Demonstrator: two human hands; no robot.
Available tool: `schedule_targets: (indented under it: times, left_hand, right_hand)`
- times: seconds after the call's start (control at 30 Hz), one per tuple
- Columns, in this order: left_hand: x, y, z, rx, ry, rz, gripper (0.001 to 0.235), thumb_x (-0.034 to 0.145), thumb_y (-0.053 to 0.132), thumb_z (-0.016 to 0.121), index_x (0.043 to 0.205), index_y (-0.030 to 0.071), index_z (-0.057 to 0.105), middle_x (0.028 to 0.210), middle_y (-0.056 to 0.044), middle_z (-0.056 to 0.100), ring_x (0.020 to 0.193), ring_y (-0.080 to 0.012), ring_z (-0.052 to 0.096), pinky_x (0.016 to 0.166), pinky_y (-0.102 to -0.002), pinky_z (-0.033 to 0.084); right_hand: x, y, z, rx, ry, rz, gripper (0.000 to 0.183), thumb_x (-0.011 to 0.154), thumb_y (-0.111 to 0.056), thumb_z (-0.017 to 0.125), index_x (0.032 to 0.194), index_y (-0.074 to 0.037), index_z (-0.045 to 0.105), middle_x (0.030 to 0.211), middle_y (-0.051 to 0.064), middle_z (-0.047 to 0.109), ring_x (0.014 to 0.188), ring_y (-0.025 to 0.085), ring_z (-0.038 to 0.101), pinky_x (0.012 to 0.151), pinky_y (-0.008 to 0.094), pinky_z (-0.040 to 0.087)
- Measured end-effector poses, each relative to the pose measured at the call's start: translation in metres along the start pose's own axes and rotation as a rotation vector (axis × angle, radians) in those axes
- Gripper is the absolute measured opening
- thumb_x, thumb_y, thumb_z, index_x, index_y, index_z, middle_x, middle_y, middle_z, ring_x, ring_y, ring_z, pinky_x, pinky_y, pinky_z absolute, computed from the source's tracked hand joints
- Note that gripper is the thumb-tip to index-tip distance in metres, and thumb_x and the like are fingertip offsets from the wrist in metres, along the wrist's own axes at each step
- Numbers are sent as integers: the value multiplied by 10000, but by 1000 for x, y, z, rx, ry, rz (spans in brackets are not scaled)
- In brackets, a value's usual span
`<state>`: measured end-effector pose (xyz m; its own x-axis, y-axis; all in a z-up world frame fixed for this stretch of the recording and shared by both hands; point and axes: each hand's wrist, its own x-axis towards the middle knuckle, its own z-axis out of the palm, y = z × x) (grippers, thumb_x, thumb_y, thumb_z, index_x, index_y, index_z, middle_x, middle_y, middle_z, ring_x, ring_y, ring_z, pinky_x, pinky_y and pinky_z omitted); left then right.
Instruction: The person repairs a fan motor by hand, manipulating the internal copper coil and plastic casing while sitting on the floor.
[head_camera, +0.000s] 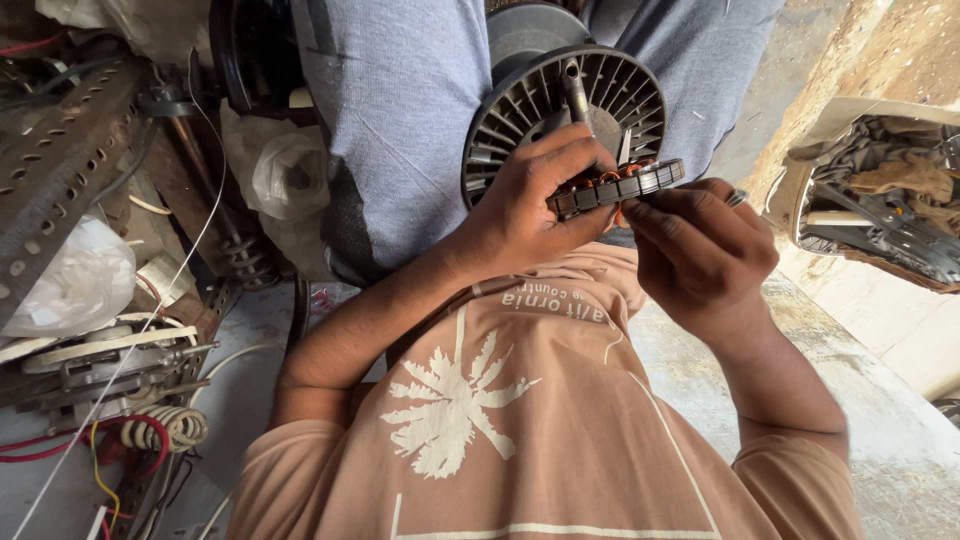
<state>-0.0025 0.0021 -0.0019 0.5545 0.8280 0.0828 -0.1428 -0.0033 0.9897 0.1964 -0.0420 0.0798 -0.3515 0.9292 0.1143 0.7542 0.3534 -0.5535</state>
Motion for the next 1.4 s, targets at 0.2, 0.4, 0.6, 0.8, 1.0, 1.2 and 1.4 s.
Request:
schedule_targets:
  times: [0.2, 0.4, 0.6, 0.8, 1.0, 1.2, 1.4]
  left_hand:
    - [3, -6, 1, -25, -10, -83, 203, 905, 142, 751, 1000, 16, 622, 874, -46, 598, 795, -131, 641, 706, -293, 508]
    - [5, -3, 7, 48, 80, -118, 199, 774, 109, 746, 817, 35, 566, 757, -32, 551, 699, -138, 583, 653, -322, 466]
    - [5, -4, 4, -21, 58, -141, 208, 787, 105, 766, 831, 26, 579, 754, -34, 547, 680, -144, 577, 633, -319, 450]
    - [-1, -5, 4, 1, 67, -19, 254, 872, 109, 754, 1041, -11, 606, 878, -66, 581, 754, -168, 621, 691, -313, 485]
    - [-3, -5, -2, 75, 39, -2, 241, 872, 130, 762, 1000, -6, 609, 868, -77, 582, 743, -188, 624, 667, -339, 491]
    - [2, -5, 7, 123, 59, -17, 231, 847, 122, 727, 975, -26, 604, 822, -66, 578, 690, -174, 623, 619, -339, 486]
    - [1, -6, 0, 57, 6, 68, 282, 853, 75, 678, 1058, -73, 554, 942, -126, 568, 791, -193, 624, 670, -348, 499]
  right_hand:
    - [2, 4, -5, 0, -60, 7, 205, 893, 69, 824, 1068, -30, 779, 958, 89, 727, 836, 211, 703, 654, 295, 528]
    - [-7, 13, -1, -3, -12, -3, 189, 923, 65, 832, 1064, -49, 779, 924, 82, 720, 801, 201, 718, 621, 287, 521]
    - [-17, 21, 9, -53, 43, -99, 206, 898, 66, 801, 1057, -66, 802, 891, 90, 736, 788, 206, 731, 591, 286, 488]
    - [-20, 25, 14, -179, 78, -220, 246, 874, 44, 772, 1102, -43, 799, 895, 111, 736, 758, 209, 719, 593, 297, 498]
    - [-16, 25, 13, -157, 42, -248, 304, 850, 36, 727, 1144, -17, 785, 919, 130, 719, 786, 233, 708, 653, 326, 552]
    - [-14, 20, 6, -175, -22, -207, 280, 907, 73, 751, 1171, -14, 786, 969, 116, 741, 828, 208, 725, 664, 315, 534]
    - [-8, 12, 5, -140, -7, -160, 259, 896, 62, 772, 1137, -31, 789, 929, 93, 728, 753, 198, 664, 575, 290, 454]
